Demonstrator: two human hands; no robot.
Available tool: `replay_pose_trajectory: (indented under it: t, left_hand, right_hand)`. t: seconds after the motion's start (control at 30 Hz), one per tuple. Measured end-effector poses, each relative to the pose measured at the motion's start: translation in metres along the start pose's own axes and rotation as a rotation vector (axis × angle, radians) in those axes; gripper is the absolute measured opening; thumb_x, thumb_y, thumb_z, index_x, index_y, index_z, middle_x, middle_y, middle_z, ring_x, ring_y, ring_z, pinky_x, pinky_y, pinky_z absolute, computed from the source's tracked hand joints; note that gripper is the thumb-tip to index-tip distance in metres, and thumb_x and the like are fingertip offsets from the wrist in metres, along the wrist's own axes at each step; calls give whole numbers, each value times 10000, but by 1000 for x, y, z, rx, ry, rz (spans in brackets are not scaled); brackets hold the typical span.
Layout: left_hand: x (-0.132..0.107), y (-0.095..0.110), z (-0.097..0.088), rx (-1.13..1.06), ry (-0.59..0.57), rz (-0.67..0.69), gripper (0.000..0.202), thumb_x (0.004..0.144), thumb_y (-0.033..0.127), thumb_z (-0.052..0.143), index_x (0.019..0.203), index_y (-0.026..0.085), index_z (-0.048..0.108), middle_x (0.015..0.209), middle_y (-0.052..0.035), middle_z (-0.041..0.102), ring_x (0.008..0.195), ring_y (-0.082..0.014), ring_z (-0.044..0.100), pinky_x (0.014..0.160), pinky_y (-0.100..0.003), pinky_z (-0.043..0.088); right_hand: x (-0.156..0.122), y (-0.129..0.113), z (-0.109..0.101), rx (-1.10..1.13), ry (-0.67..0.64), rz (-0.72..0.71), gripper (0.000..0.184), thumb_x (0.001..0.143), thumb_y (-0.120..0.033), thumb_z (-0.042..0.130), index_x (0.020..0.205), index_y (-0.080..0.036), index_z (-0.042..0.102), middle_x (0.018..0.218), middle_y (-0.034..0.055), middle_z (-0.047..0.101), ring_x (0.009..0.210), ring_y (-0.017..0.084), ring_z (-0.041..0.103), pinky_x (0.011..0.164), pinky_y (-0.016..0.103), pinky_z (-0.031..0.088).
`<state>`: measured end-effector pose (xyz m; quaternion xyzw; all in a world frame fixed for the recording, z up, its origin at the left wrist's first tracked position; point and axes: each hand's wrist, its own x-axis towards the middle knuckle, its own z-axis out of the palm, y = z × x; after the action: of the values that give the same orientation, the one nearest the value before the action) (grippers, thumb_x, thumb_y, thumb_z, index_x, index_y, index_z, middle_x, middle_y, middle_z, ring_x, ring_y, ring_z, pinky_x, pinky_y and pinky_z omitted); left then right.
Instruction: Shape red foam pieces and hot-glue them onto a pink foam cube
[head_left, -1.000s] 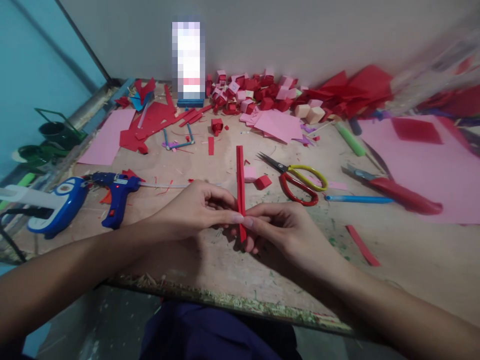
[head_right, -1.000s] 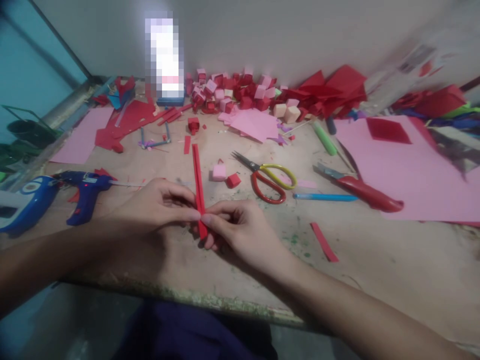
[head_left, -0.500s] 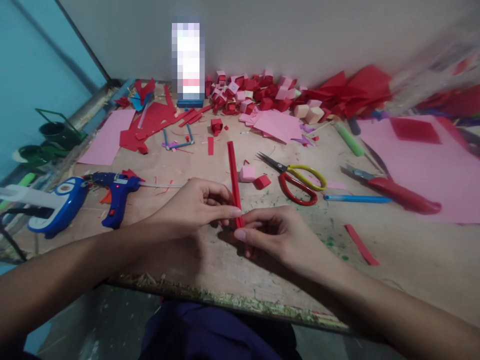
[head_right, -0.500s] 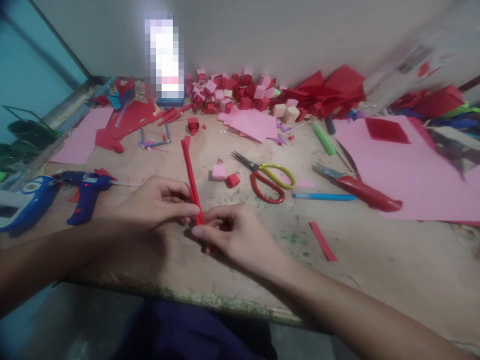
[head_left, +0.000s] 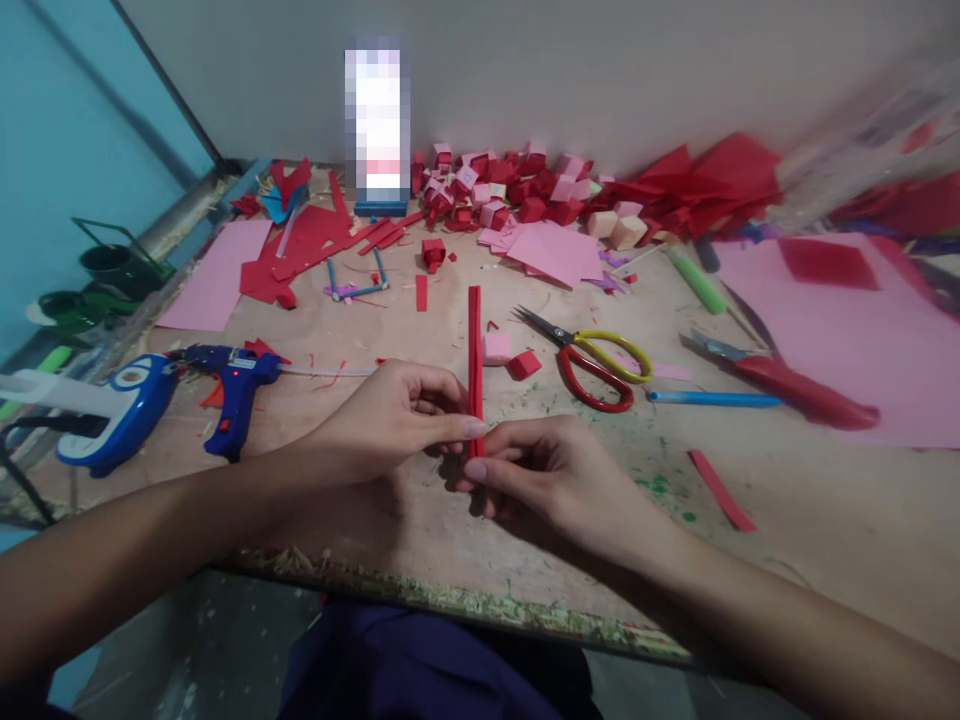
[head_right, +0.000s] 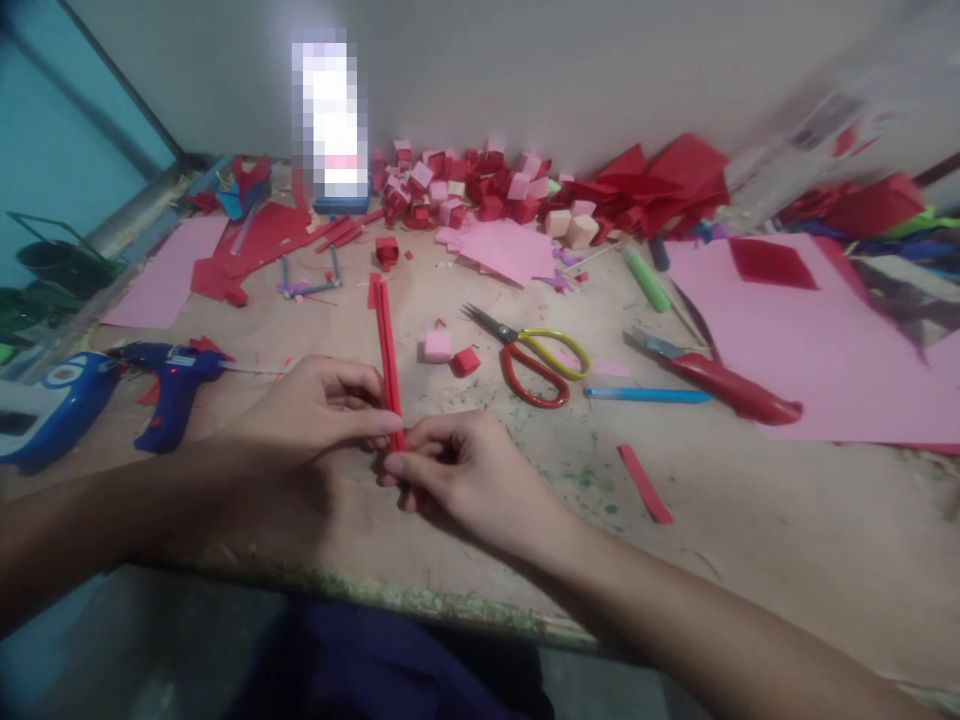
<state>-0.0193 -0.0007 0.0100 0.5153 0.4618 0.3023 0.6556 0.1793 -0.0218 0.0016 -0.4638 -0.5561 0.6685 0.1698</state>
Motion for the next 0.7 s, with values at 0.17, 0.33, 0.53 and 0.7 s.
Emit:
replay_pose_trajectory:
  t: [0.17, 0.33, 0.53, 0.7]
  left_hand:
    - [-1, -1, 0, 17, 7, 5, 132, 751, 195, 803, 726, 134, 688, 672, -8, 709, 638, -138, 694, 608, -231, 566]
    - [0, -2, 0, 23, 8, 11, 174, 733, 226, 833, 725, 128, 689, 673, -7, 705, 639, -126, 680, 613, -216, 549]
    - [-1, 2, -3, 84, -5, 36, 138, 790, 240, 799, 748, 128, 730, 685, -17, 716, 640, -126, 677, 620, -218, 548]
    - [0, -1, -5, 99, 33, 53, 202, 735, 291, 862, 688, 131, 747, 639, -21, 713, 613, -131, 661, 592, -219, 534]
  right_hand:
    - [-1, -2, 3, 36, 16, -33, 303, 909, -434, 718, 836, -144, 762, 640, 57, 699, 542, 136, 583, 485, 245, 377]
    - [-2, -1, 3, 3, 20, -54, 304, 958, -394, 661, 824, -142, 765, 618, 42, 681, 519, 114, 551, 483, 233, 371]
    - [-2, 2, 0, 73, -49, -50, 329, 949, -428, 671, 842, -136, 779, 634, 64, 701, 547, 136, 579, 529, 259, 407]
    - [-2, 0, 0, -31, -60, -51, 343, 926, -464, 703, 818, -149, 785, 647, 57, 713, 525, 126, 555, 495, 254, 380]
